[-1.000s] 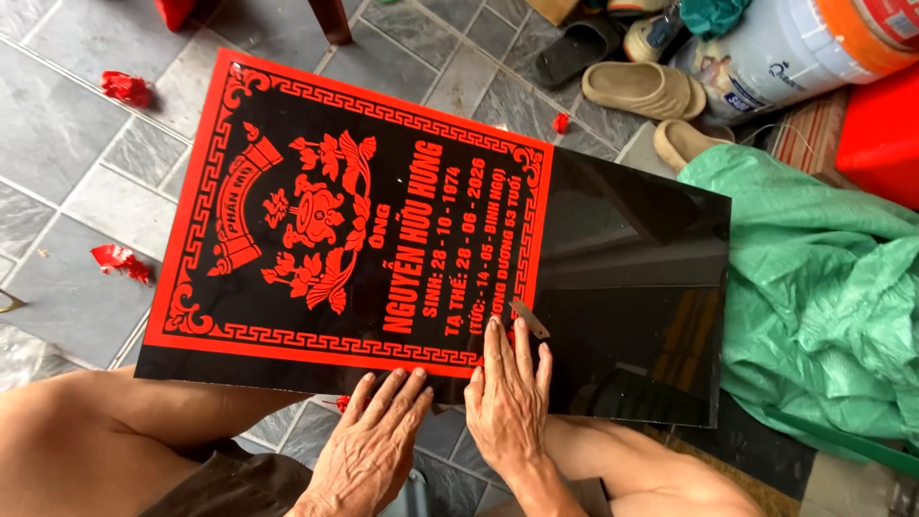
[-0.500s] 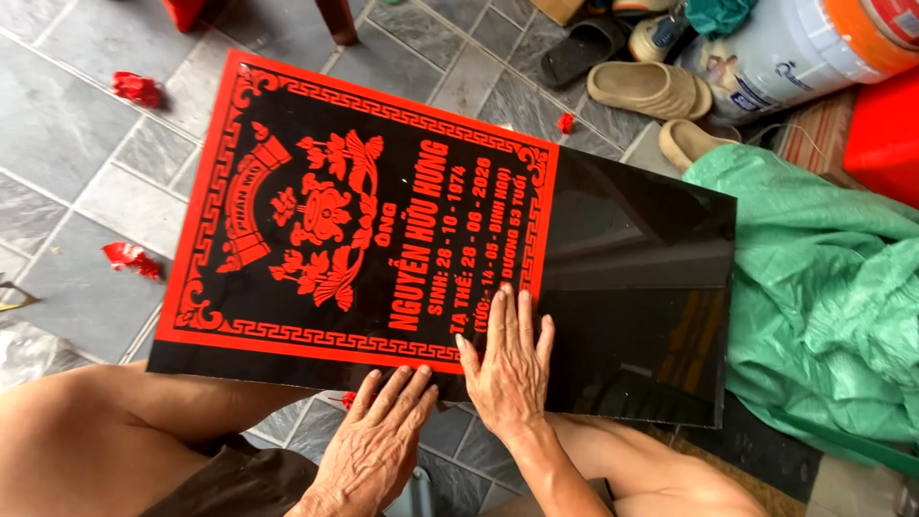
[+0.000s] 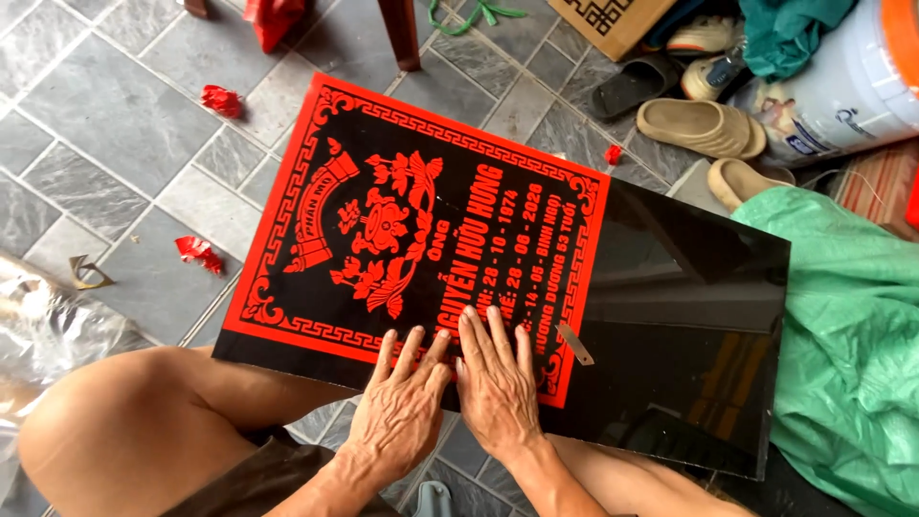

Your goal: Applying and peeling a decorative memorial sticker onto a black polished plaque.

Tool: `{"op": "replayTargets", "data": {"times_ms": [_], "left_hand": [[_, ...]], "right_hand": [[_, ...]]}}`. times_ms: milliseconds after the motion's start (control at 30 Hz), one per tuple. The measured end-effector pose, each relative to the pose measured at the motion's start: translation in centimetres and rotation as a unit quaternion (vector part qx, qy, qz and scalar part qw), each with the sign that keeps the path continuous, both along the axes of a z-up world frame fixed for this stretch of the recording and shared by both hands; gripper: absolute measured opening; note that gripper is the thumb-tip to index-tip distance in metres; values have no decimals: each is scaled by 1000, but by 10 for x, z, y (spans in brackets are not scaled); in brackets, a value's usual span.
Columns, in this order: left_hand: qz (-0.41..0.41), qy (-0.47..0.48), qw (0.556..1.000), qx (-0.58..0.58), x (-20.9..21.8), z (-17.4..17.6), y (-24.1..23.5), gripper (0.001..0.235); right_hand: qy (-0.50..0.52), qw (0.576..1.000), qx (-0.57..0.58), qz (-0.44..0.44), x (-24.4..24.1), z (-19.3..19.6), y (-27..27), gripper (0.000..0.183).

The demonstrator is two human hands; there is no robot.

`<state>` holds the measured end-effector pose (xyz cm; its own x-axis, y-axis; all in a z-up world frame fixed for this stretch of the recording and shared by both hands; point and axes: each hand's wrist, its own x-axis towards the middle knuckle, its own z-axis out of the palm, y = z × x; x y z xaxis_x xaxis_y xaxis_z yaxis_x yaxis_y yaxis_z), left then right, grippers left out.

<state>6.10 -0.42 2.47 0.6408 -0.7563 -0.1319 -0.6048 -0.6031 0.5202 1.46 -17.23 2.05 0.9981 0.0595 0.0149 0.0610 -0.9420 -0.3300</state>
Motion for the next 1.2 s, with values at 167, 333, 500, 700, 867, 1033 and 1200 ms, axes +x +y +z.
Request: {"op": "replayTargets", "data": {"times_ms": [167,333,500,700,867,1033,1200], "left_hand": [[19,-4,999,-31,-3,-3,4,39],[17,26,999,-40,-3,2,4,41],[3,68,992,-107,3,12,12,52],[-8,-68,998,8,-9,-21,14,20],[0,-13,999,-34,-6,-18,16,23],[12,26,996,-82,-2,-12,15,39],[9,3,996,-91,-4,-19,18,39]], "right_hand": [[6,1000,-20,7,0,5,1,55],[-7,999,-29,27,17,-1,-5,56],[12,996,25,88,21,-7,-3,71],[5,998,15,67,35,15,-3,73],[8,1000,-9,27,22,7,-6,62],[10,1000,-9,-6,16,12,-6,60],[-14,999,38,31,13,11,-10,61]]}}
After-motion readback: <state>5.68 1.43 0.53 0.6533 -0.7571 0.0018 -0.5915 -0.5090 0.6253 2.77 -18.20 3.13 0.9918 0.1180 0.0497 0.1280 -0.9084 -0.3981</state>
